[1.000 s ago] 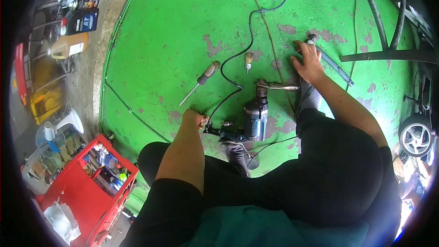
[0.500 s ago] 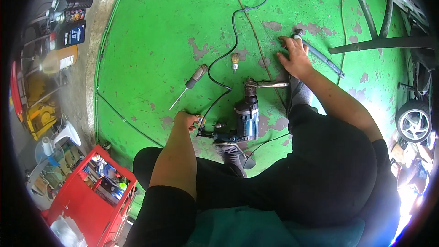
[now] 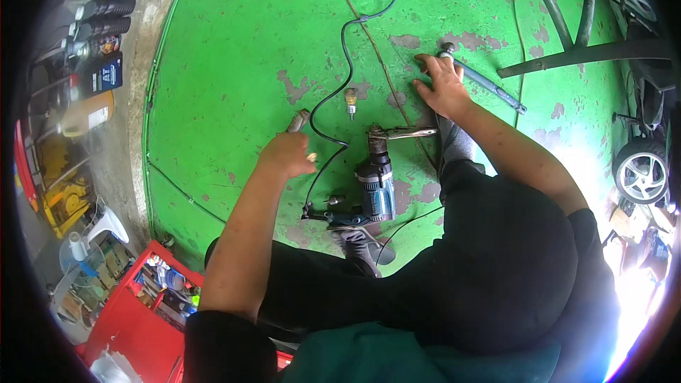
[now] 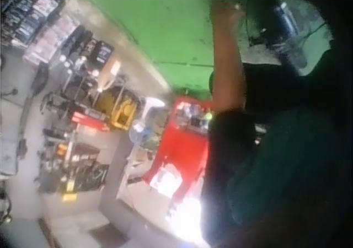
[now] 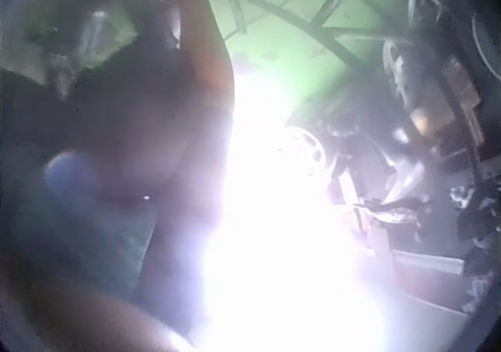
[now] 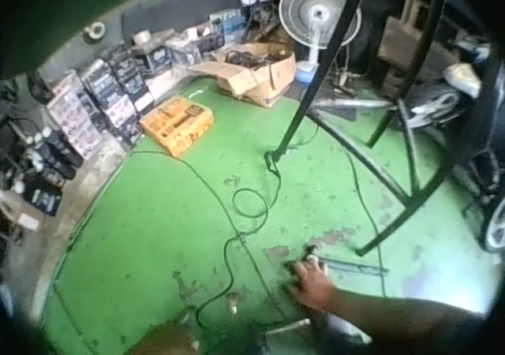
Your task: The person sits on the workshop floor and uses a hammer and screwdriver to tap and adjust a small metal component attached to a power drill. They then stand and use the drill with a wire brush attachment to grind or clean a larger mechanical part mounted on a stand.
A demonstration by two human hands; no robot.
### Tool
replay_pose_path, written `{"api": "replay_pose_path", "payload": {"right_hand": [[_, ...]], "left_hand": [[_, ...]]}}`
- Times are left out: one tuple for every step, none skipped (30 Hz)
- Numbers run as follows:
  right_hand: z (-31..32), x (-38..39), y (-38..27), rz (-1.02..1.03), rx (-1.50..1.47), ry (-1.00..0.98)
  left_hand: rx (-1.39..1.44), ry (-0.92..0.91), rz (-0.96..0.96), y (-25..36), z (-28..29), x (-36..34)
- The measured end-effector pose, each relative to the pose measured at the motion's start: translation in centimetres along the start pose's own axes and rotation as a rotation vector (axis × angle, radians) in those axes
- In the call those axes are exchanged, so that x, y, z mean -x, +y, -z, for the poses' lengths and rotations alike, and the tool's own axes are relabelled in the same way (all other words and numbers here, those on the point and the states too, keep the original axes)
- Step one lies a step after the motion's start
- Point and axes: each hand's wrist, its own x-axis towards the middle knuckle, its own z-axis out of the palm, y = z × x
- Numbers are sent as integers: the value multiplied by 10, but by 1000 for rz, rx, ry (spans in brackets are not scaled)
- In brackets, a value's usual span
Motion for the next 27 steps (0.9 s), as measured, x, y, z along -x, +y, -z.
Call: {"api": "replay_pose_path", "payload": {"right_hand": [[1,2,2,-5,-5,4],[3,3,3,-13,-11,-25],[3,2,2,-15,-20,-58],[4,3,2,-19,-25,-91],[1,5,4,20,-18,-47],[1,6,4,79,22,-59],[2,8,4,136,63,-72],[3,9,2,200,101,-87],[6,11,-3,250,100,-97],[9,12,-4,275,113,-131],[10,15,-3,294,123,-168],[10,17,-3,315,132,-205],[10,19,-4,318,123,-183],[10,20,-2,313,114,-189],[10,20,0,310,106,-194],[9,21,2,308,98,-200],[10,21,0,306,93,-199],[10,20,-1,305,88,-198],[10,20,-3,304,84,-197],[10,20,-4,302,83,-200],[10,20,-6,301,82,-202],[10,20,-7,301,81,-205],[10,20,-9,306,78,-204],[9,20,-10,311,74,-204],[9,20,-12,317,71,-204],[9,19,-14,328,64,-206],[9,19,-16,338,57,-208]], "left_hand": [[-13,56,-119,22,14,2],[21,75,-163,45,29,5],[60,95,-201,66,43,7],[99,114,-243,81,49,5],[95,202,-307,89,48,-3],[91,293,-370,93,44,-14],[87,383,-436,96,38,-25],[94,441,-479,93,27,-37],[106,502,-520,88,12,-51],[117,555,-569,87,1,-62],[124,535,-581,88,-4,-66],[131,517,-591,88,-9,-69],[139,499,-600,88,-14,-72],[138,487,-572,90,-16,-72],[136,476,-543,91,-18,-72],[135,466,-514,92,-20,-72],[133,477,-501,90,-22,-73],[131,488,-487,88,-25,-75],[129,500,-474,85,-27,-75],[143,495,-474,84,-29,-76],[157,489,-473,81,-32,-77],[171,484,-472,79,-34,-78],[194,489,-476,77,-36,-78],[217,494,-479,76,-37,-78],[241,500,-482,75,-39,-78],[237,489,-482,75,-38,-77],[233,478,-482,75,-37,-76]]}}
